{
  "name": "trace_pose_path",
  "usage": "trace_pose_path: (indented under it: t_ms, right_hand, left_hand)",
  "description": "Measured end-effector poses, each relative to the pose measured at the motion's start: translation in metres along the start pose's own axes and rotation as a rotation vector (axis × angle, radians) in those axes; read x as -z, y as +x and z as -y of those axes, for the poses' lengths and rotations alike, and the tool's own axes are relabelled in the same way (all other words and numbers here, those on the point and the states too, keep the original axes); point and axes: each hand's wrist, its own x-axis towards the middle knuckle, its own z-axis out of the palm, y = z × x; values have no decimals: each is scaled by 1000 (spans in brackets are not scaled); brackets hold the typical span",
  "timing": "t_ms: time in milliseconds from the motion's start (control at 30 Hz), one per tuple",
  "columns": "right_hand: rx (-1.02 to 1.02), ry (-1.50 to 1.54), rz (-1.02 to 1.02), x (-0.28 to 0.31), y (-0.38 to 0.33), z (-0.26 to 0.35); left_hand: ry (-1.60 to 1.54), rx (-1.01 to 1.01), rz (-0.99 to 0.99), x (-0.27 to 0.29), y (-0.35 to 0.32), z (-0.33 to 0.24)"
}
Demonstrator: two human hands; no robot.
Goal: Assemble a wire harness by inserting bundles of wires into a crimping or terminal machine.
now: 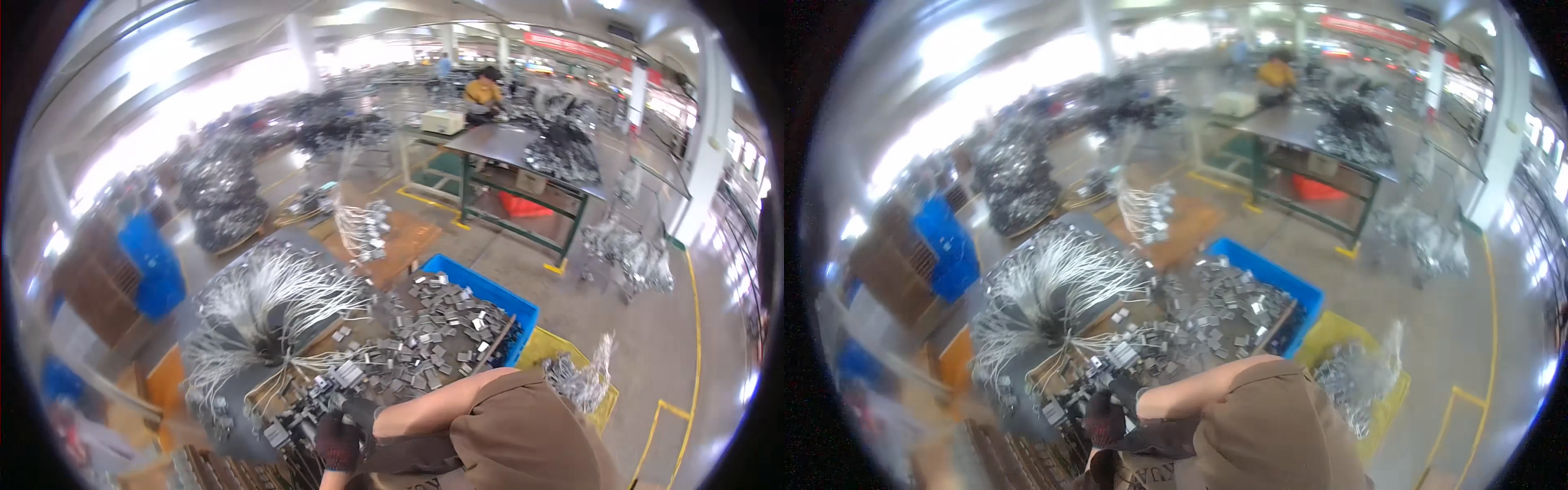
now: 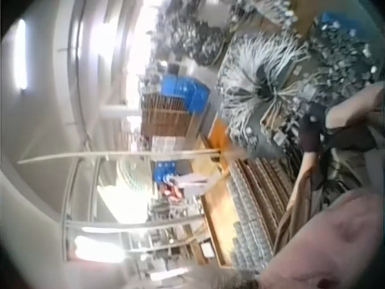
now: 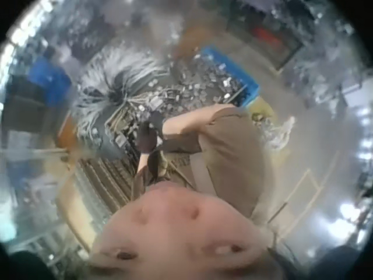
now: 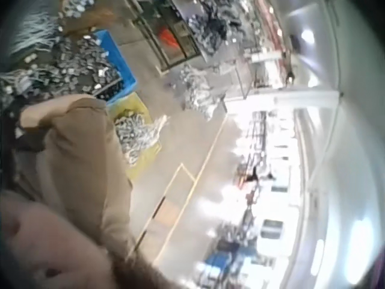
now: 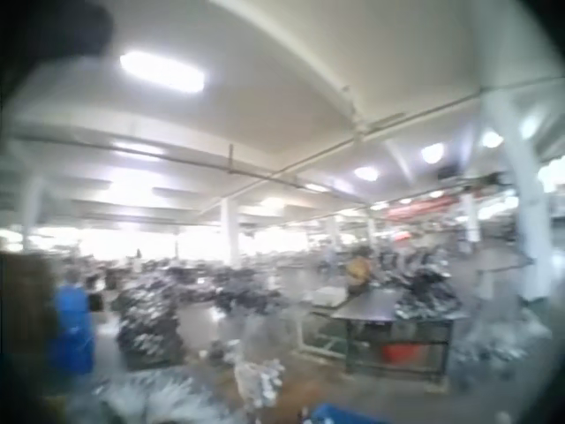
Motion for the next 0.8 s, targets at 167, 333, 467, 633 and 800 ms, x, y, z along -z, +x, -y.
trace_pose_path:
  t_ms: [167,333,467,633,800]
  right_hand:
    - [492,-390,128,54,8,-13]
    - [998,-852,316,57,-56,8]
    - [1112,-904,513,79,-54,-12]
    - [688,-1115,727,75,-116,13]
    - [251,-592,888,90,-148,32]
  left_hand:
    - [-874,264,342,13,13,-20]
    - [-681,73,170,42,14,-48]
    - [-320,-128,451,38,10,-60]
    - [108,-109,639,16,-25,-11]
    - [488,-87,768,-2,-56,24]
